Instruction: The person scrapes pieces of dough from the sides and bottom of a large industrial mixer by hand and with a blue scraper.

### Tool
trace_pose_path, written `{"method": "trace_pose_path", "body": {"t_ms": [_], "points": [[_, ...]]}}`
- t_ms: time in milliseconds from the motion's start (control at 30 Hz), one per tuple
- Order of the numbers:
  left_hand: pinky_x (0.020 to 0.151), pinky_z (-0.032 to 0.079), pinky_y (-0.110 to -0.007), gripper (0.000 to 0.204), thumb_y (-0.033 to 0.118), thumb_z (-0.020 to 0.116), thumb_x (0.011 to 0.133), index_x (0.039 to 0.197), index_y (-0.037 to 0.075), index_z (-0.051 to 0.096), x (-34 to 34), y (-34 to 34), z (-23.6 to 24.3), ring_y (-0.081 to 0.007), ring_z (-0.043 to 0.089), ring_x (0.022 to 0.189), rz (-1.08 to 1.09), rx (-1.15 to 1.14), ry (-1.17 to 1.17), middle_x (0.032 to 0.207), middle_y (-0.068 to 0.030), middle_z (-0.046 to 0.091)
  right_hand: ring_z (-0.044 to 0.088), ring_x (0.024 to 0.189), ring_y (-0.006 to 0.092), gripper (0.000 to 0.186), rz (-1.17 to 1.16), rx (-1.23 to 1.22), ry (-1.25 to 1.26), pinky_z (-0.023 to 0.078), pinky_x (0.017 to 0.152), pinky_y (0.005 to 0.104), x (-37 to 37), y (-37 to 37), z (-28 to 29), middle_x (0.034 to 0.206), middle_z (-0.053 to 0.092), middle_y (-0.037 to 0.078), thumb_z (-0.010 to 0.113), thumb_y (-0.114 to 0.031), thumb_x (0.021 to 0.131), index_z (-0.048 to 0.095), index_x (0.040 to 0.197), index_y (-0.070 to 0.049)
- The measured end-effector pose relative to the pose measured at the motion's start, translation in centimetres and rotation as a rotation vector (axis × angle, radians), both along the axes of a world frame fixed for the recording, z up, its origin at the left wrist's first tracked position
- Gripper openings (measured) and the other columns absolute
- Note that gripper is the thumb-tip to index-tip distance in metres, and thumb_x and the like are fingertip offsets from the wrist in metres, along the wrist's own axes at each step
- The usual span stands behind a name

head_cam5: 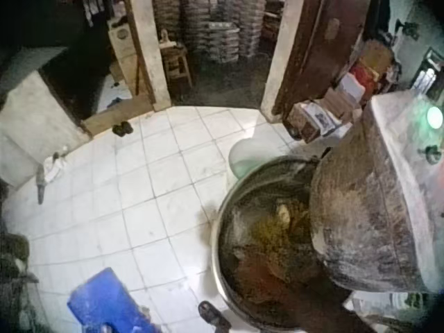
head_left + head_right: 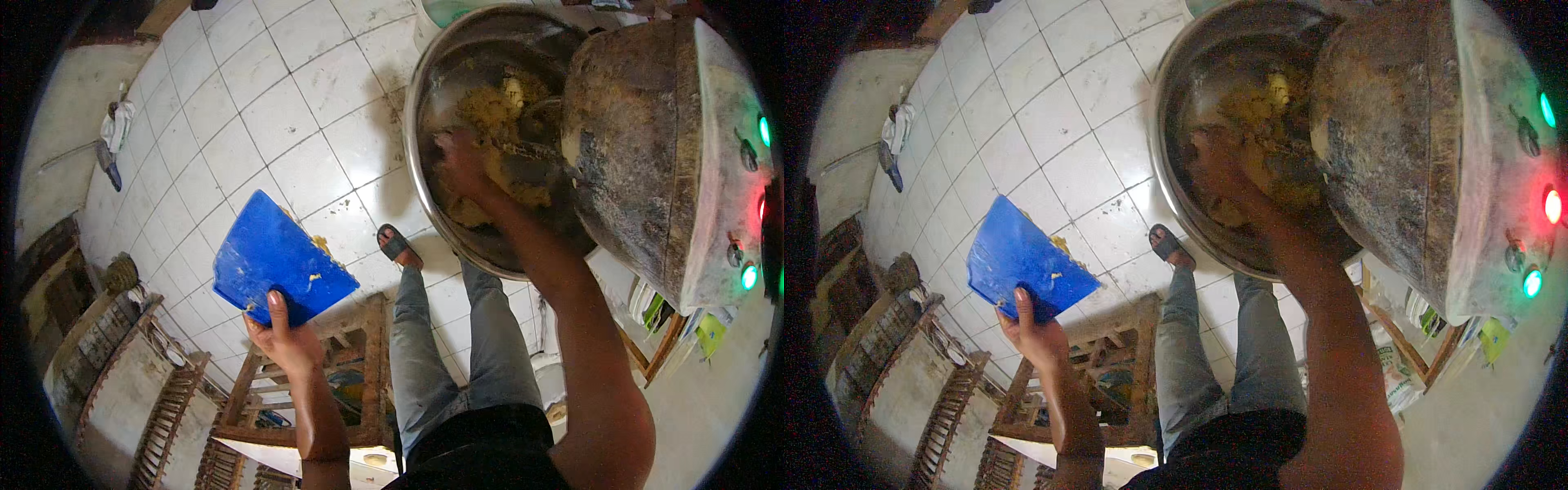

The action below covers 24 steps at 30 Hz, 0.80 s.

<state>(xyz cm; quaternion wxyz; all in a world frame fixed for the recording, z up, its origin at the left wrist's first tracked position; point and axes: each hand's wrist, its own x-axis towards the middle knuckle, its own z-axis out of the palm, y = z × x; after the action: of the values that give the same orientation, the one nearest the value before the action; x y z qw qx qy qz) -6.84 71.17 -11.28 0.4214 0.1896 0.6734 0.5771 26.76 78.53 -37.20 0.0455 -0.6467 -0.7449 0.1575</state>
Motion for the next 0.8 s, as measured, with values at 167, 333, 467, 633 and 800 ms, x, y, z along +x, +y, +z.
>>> {"method": "trace_pose_path", "body": {"t_ms": [167, 333, 467, 633, 800], "points": [[0.092, 0.051, -0.038, 0.038, 0.014, 0.068, 0.094, 0.127, 0.003, 0.052, 0.6, -0.9, -1.2, -0.0205, 0.062, 0.100, -0.025, 0.024, 0.010, 0.114, -0.0095, 0.063, 0.062, 0.106, 0.0360, 0.040, 0.383, -0.475, -0.147, 0.050, 0.094, 0.0476, -2.8, 3.1, 0.9, 0.121, 0.062, 0.021, 0.061, -0.027, 0.087, 0.063, 0.121, -0.005], [0.094, 0.050, -0.037, 0.039, 0.011, 0.066, 0.094, 0.129, 0.003, 0.050, 0.9, -1.7, 0.9, -0.0207, 0.061, 0.103, -0.021, -0.034, 0.007, 0.116, -0.0104, 0.062, 0.042, 0.133, 0.0389, 0.061, 0.330, -0.148, 0.056, 0.041, 0.104, 0.0568, 6.1, -6.9, 0.7, 0.145, 0.045, 0.015, 0.064, -0.036, 0.088, 0.050, 0.141, -0.011], [0.093, 0.050, -0.038, 0.038, 0.012, 0.066, 0.094, 0.127, 0.002, 0.051, -0.5, -1.1, 1.7, -0.0211, 0.061, 0.102, -0.002, 0.011, 0.035, 0.115, -0.0100, 0.063, 0.050, 0.124, 0.0386, 0.046, 0.041, -0.060, -0.076, 0.043, 0.101, 0.0565, 1.8, -1.1, 1.1, 0.133, 0.053, 0.018, 0.063, -0.036, 0.088, 0.058, 0.123, -0.007], [0.092, 0.050, -0.037, 0.034, 0.010, 0.069, 0.093, 0.123, 0.003, 0.054, 0.9, -0.6, -0.6, -0.0182, 0.061, 0.098, 0.021, 0.008, -0.045, 0.112, -0.0096, 0.064, 0.064, 0.097, 0.0400, 0.032, 0.194, -0.448, 0.117, 0.048, 0.091, 0.0510, -1.3, 2.2, -6.0, 0.094, 0.067, 0.017, 0.060, -0.033, 0.087, 0.066, 0.098, -0.004], [0.090, 0.049, -0.036, 0.032, 0.009, 0.068, 0.093, 0.121, 0.002, 0.055, -0.4, -1.7, 0.1, -0.0174, 0.060, 0.096, 0.012, -0.043, 0.015, 0.110, -0.0085, 0.064, 0.044, 0.134, 0.0359, 0.049, 0.016, -0.354, 0.695, 0.038, 0.111, 0.0491, 5.6, -6.9, -2.4, 0.142, 0.047, 0.021, 0.070, -0.026, 0.086, 0.059, 0.129, -0.006]]}}
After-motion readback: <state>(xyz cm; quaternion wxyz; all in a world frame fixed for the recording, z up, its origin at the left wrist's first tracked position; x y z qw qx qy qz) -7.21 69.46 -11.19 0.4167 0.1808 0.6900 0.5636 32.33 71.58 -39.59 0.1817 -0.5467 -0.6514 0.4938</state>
